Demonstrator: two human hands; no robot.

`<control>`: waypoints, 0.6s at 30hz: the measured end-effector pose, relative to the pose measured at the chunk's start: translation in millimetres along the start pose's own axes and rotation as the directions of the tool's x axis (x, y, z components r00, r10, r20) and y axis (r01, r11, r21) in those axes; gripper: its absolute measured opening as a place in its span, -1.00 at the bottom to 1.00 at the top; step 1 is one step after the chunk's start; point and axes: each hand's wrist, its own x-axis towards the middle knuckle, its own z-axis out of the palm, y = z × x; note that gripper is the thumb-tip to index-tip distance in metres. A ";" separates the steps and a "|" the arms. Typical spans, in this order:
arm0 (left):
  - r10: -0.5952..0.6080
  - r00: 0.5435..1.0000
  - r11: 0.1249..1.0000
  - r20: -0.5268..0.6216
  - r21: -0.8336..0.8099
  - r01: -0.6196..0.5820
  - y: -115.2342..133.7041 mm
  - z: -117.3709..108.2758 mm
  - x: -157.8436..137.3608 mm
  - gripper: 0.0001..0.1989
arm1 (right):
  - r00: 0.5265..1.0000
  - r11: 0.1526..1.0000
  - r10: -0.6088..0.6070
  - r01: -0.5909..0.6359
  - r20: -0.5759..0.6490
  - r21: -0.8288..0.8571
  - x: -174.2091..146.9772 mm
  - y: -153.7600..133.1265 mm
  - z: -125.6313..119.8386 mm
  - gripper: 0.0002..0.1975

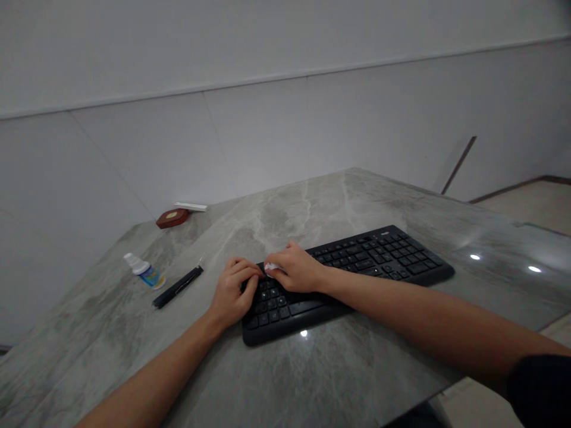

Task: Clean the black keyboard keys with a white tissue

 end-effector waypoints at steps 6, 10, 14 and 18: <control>0.001 1.000 1.000 -0.014 -0.001 -0.001 0.7 -0.2 0.2 -0.76 | 0.997 0.997 0.068 -0.070 -0.048 -0.032 -0.4 -0.3 0.5 -0.85; 0.005 1.000 1.000 -0.010 -0.002 -0.006 0.9 -0.5 0.0 -0.76 | 0.996 0.997 0.068 -0.069 -0.054 -0.031 0.1 -0.6 1.3 -0.85; 0.009 1.000 1.000 -0.011 -0.006 -0.009 1.6 -0.8 0.1 -0.77 | 0.999 1.000 0.013 -0.013 -0.036 -0.005 0.0 -0.3 0.9 -0.85; 0.001 1.000 1.000 -0.006 -0.008 -0.001 1.6 -0.6 -0.1 -0.77 | 1.000 0.999 -0.018 0.019 -0.017 0.030 -0.9 0.1 -0.4 -0.88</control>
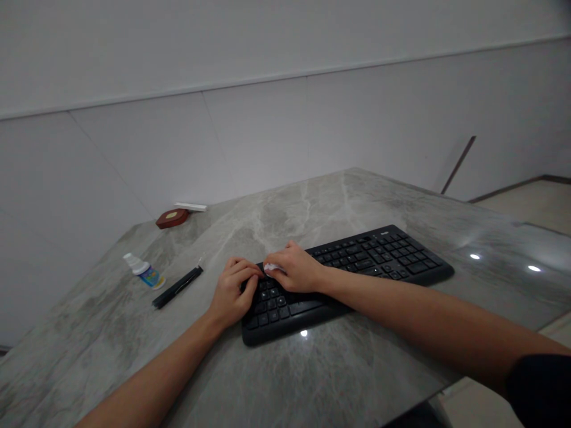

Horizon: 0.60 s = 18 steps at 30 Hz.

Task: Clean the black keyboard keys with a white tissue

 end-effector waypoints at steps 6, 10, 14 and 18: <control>0.013 1.000 1.000 -0.004 -0.007 -0.013 -2.7 0.7 -0.8 -0.78 | 0.999 0.999 0.033 -0.033 0.011 -0.030 0.0 -1.2 0.1 -0.88; 0.018 1.000 1.000 0.000 -0.006 -0.018 -4.3 1.3 -1.5 -0.79 | 0.995 0.993 0.093 -0.096 -0.041 -0.066 1.2 -0.5 1.7 -0.85; 0.014 1.000 1.000 0.000 -0.010 -0.014 -4.4 1.3 -1.5 -0.79 | 0.999 0.998 0.042 -0.042 -0.015 -0.042 1.4 -0.2 0.2 -0.85; 0.017 1.000 1.000 -0.003 -0.013 -0.017 -4.3 1.2 -1.4 -0.79 | 1.000 0.999 0.017 -0.017 0.021 -0.034 0.9 -1.4 -0.8 -0.88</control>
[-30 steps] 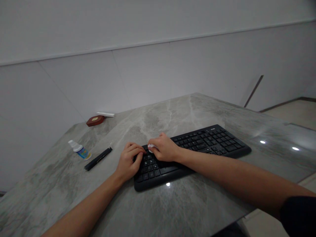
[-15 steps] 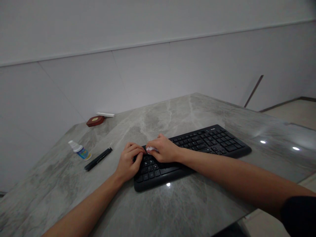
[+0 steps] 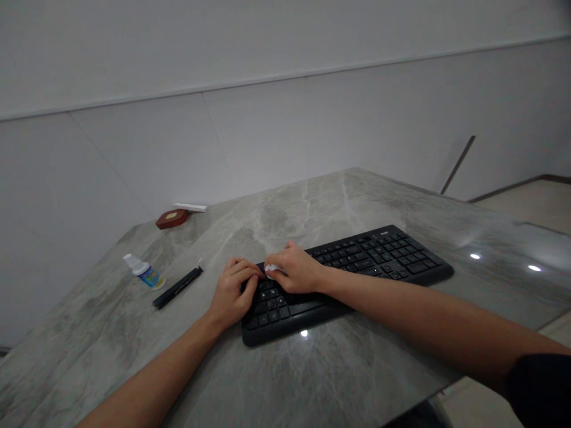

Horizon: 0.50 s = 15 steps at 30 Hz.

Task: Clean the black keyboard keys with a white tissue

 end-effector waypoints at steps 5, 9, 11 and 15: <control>0.008 1.000 1.000 -0.001 -0.004 -0.008 -0.1 0.3 0.1 -0.79 | 0.993 0.995 0.090 -0.093 -0.077 -0.034 0.3 0.3 2.6 -0.83; 0.010 1.000 1.000 -0.005 -0.009 -0.011 0.1 0.3 0.3 -0.79 | 0.999 1.000 0.024 -0.024 -0.042 0.005 -0.2 0.7 2.0 -0.85; 0.008 1.000 1.000 -0.008 -0.011 -0.008 0.3 0.2 0.4 -0.79 | 1.000 1.000 -0.012 0.012 -0.014 0.018 -0.8 0.4 1.0 -0.88; 0.003 1.000 1.000 -0.001 -0.009 -0.003 0.9 0.0 0.4 -0.78 | 1.000 1.000 0.019 -0.019 -0.015 -0.024 -1.1 -0.1 0.7 -0.87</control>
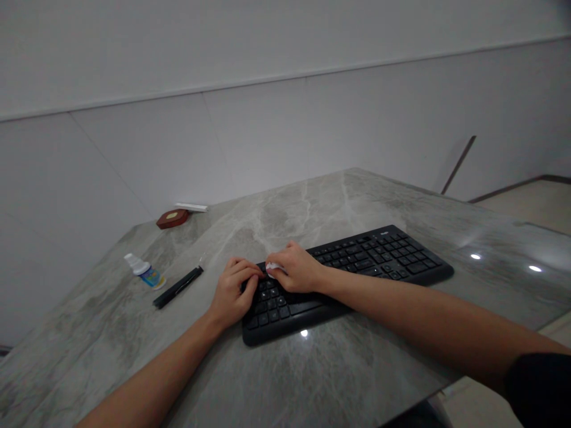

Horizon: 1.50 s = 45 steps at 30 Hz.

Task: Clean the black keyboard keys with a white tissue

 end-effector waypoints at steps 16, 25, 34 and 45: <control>0.031 1.000 1.000 -0.001 -0.004 -0.031 2.6 -0.7 0.0 -0.79 | 0.995 0.997 0.073 -0.072 -0.073 0.006 0.3 0.3 3.7 -0.82; 0.089 0.995 0.996 0.052 0.006 -0.089 4.6 0.3 -0.2 -0.77 | 0.994 0.996 0.093 -0.092 -0.059 0.004 0.2 1.1 3.5 -0.81; 0.067 0.997 0.998 0.032 0.009 -0.067 3.0 0.9 -0.8 -0.76 | 0.996 0.996 0.087 -0.087 -0.034 0.013 0.6 3.0 3.8 -0.80; 0.044 0.999 0.999 0.001 0.017 -0.044 4.5 0.0 0.3 -0.76 | 1.000 1.000 0.014 -0.014 -0.004 0.028 0.2 0.8 2.2 -0.80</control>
